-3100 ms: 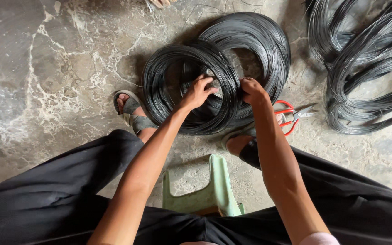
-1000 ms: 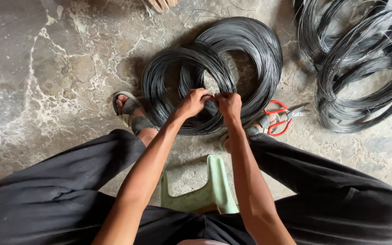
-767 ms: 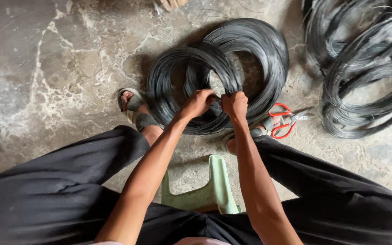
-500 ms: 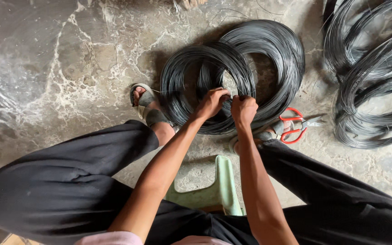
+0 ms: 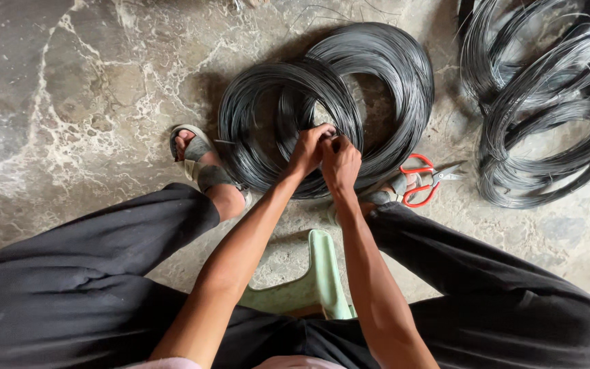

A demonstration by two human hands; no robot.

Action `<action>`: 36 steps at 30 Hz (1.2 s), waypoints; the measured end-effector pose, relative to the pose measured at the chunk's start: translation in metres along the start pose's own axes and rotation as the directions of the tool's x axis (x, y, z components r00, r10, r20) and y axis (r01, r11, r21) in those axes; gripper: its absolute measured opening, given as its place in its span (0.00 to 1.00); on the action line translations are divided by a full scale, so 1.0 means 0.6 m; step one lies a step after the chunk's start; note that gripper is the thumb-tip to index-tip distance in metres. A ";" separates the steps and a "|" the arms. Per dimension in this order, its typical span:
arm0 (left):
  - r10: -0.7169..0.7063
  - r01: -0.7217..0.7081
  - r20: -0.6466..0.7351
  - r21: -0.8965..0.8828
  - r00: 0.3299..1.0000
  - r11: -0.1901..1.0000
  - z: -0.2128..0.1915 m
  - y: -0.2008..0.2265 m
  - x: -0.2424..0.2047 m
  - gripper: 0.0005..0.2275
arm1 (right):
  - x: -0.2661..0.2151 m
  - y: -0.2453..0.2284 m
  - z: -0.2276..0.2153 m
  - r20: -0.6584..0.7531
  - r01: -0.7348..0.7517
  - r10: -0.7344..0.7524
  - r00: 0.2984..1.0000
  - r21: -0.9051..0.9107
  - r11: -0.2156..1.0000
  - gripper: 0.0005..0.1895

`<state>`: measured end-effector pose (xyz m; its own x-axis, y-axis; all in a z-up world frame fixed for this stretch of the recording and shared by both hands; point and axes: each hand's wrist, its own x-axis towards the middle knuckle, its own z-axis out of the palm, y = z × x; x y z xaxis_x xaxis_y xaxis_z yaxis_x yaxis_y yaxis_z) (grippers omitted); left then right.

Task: The person sits on a small stool and coils a long length of black wire into a circular bundle. They use red-handled shears to cut the wire and a thin string to tie the coil. The person also lifts the coil to hang it on a hanging scale for weighing.

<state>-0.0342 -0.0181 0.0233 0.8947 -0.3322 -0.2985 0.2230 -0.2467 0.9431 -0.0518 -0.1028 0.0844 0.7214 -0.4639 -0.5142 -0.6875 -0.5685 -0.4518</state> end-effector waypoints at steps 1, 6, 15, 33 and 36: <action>0.017 -0.017 -0.011 0.001 1.000 1.000 0.009 -0.023 0.004 0.08 | -0.004 -0.004 -0.004 0.022 0.044 -0.044 0.999 -0.006 0.999 0.16; -0.043 0.043 -0.005 0.010 0.999 0.999 0.030 -0.062 0.027 0.06 | -0.012 -0.017 -0.040 0.077 0.199 -0.201 0.977 0.041 0.979 0.14; -0.063 0.073 -0.102 0.094 0.993 0.993 0.013 0.002 0.022 0.09 | -0.011 0.014 -0.069 -0.006 0.492 -0.508 0.861 0.255 0.832 0.12; -0.138 0.125 0.081 0.142 0.987 0.982 -0.013 0.013 0.019 0.04 | 0.057 0.037 -0.045 0.010 0.826 -0.828 0.560 0.076 0.559 0.06; -0.081 0.067 0.062 0.201 0.995 0.977 -0.003 -0.029 0.017 0.03 | 0.048 0.040 -0.029 -0.022 0.828 -0.828 0.560 -0.022 0.560 0.06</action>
<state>-0.0284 -0.0156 0.0040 0.8482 -0.3668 -0.3821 0.2001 -0.4461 0.8723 -0.0462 -0.1417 0.0717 0.9751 0.1966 0.1023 0.2143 -0.7177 -0.6625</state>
